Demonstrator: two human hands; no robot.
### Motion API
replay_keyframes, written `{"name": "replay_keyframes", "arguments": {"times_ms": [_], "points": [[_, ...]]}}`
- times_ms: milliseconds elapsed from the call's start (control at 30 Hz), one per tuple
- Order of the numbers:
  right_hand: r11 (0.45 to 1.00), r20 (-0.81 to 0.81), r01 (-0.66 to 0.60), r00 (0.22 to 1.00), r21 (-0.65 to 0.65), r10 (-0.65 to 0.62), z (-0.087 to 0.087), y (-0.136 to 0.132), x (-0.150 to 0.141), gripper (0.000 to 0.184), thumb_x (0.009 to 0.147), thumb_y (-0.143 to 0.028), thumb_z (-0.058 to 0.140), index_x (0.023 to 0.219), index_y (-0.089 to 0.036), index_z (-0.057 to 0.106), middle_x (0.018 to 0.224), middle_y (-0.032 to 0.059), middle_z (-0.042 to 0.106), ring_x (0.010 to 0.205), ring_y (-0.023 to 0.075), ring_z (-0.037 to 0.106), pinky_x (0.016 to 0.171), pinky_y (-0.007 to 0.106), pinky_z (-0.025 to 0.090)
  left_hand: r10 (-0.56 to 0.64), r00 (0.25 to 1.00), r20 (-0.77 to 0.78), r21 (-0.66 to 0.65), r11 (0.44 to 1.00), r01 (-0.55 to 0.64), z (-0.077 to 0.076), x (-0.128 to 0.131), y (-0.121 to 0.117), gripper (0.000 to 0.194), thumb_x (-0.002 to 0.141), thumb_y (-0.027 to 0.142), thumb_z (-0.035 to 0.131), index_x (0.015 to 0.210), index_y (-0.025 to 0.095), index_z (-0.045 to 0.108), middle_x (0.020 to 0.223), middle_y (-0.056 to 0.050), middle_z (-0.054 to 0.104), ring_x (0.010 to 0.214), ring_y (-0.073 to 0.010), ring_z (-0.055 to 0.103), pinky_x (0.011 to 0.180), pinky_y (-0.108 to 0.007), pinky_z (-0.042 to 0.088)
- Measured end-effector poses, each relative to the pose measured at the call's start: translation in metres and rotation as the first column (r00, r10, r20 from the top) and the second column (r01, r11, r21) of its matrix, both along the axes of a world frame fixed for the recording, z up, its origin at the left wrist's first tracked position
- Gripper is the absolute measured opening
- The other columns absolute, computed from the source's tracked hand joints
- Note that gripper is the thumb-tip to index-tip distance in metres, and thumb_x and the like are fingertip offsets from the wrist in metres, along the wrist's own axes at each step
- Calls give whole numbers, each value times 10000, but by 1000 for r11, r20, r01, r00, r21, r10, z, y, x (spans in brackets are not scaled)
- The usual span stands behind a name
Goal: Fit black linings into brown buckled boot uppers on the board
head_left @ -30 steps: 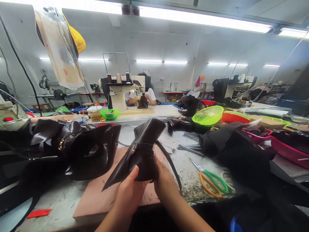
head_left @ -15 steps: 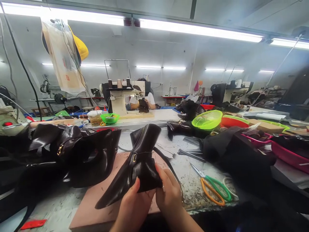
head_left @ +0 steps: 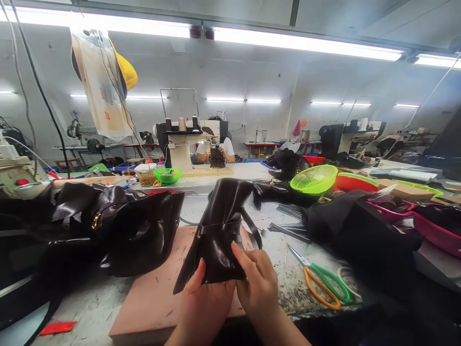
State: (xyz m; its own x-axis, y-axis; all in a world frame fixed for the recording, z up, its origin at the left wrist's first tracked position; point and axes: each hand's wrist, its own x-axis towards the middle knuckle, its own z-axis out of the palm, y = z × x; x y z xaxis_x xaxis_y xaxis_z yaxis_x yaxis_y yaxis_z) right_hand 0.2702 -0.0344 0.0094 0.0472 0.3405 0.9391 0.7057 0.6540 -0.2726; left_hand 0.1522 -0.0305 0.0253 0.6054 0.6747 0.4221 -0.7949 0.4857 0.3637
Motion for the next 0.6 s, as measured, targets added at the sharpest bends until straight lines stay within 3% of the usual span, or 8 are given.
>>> {"name": "replay_keyframes", "arguments": {"times_ms": [100,267,367,467,600], "points": [[1000,30,24,999,-16,-24,3,-1,-2,465,831,-98,414,1281,-214,438,758,39,484,699,159,508,603,292,491,25,1000,0,-13,1000,-25,-4,-3,2,516,927,372,158,1229,157,517,1286,-30,505,1242,-122,387,1103,-252,107],[991,97,132,987,-29,-129,5,4,-3,353,818,-167,428,1149,-146,547,684,43,488,628,174,499,545,302,488,16,1000,-10,-37,999,-16,-10,-6,6,467,930,275,185,1195,153,550,1251,-18,540,1212,-103,424,1088,-217,157],[981,123,186,976,-63,-177,-3,11,1,404,816,-178,397,1203,-140,506,815,102,570,740,215,566,625,344,511,93,993,-79,-127,986,-103,-5,-2,3,412,909,308,294,1153,150,586,1239,-53,552,1238,-167,397,1097,-295,175],[932,156,241,966,-270,-205,-20,15,3,534,785,-122,365,1317,-167,376,982,128,623,778,234,625,579,323,515,188,959,-212,-208,950,-232,3,4,-5,337,892,260,372,1070,163,641,1169,-74,602,1216,-217,420,1078,-373,217],[812,156,224,974,-539,-165,-39,12,3,460,785,-157,362,1223,-212,493,619,36,649,454,201,596,422,268,441,353,813,-463,-133,879,-458,-6,6,-14,224,836,256,512,892,149,701,1004,-83,669,1026,-244,555,962,-381,364]]}}
